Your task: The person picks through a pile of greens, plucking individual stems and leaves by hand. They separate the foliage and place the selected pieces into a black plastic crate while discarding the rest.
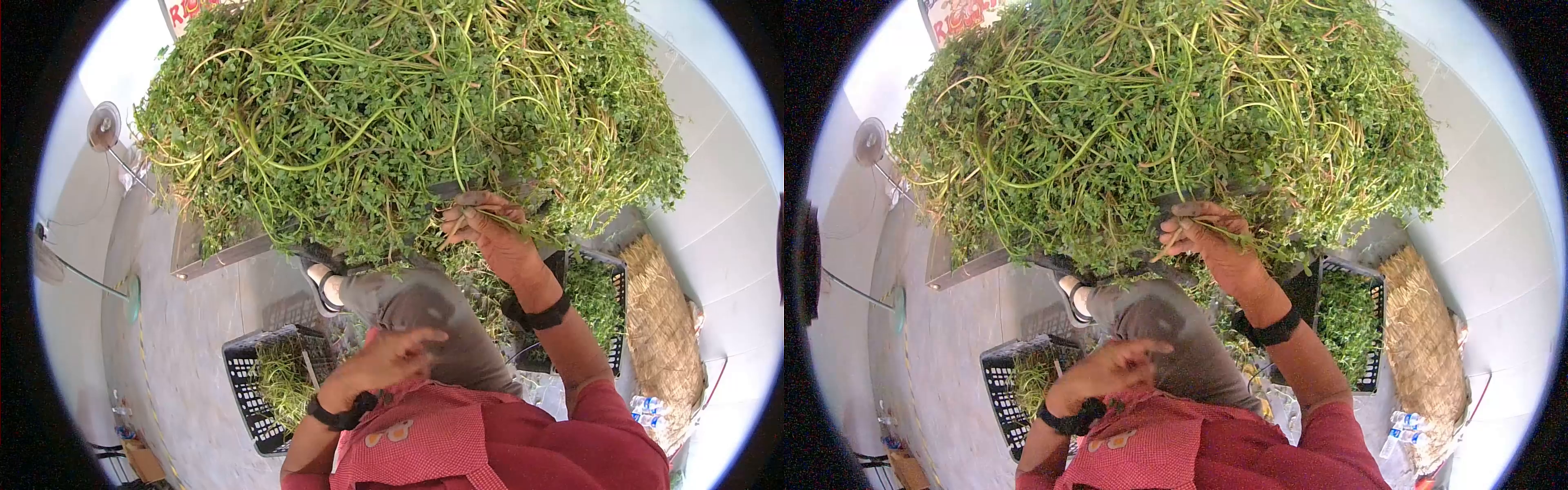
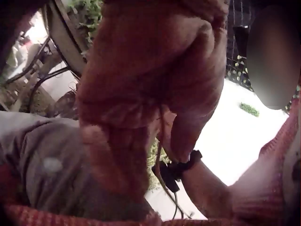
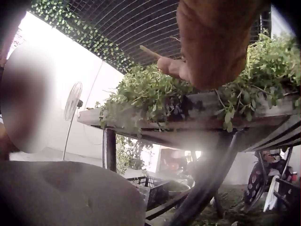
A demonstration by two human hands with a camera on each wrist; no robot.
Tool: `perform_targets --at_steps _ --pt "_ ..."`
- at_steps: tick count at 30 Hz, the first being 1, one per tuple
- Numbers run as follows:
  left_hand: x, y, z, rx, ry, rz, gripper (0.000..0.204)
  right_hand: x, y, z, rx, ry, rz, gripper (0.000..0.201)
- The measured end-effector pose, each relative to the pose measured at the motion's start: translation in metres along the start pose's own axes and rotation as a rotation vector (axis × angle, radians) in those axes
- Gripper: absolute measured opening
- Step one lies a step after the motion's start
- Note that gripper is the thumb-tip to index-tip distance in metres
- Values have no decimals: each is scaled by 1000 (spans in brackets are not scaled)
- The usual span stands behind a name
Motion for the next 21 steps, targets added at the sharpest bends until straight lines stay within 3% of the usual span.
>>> perform_targets --at_steps 2,4,6,9,13,15,16,19,21 --pt "7 -2 19 432 5 116 39 -3 -4 5 35 -26 -2 29" --pt "19 -1 12 461 39 87 45 -7 -5 12 70 -25 44 32" --pt "29 7 -9 199 347 257 60 -12 -4 21 99 -23 89 36" --pt "40 27 -16 98 485 402 63 -18 6 35 282 -64 235 43" --pt "48 36 -20 86 402 492 66 -20 12 42 353 -57 248 39" --pt "35 48 -21 -251 552 548 57 -30 17 44 328 60 340 34" --pt "37 49 -26 -245 548 555 57 -30 18 41 326 56 332 34" --pt "39 50 -50 -148 628 485 40 -35 25 44 122 26 383 28" --pt "48 56 -53 -217 615 449 40 -43 31 44 110 31 421 27"
Point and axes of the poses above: each hand's wrist, its own x-axis towards the middle knuckle, its own z-axis out of the palm, y = z × x, the point moved 4 cm from there along x, towards the middle knuckle, and after that the axes turned 6 degrees about x, right-handed, at the moved point
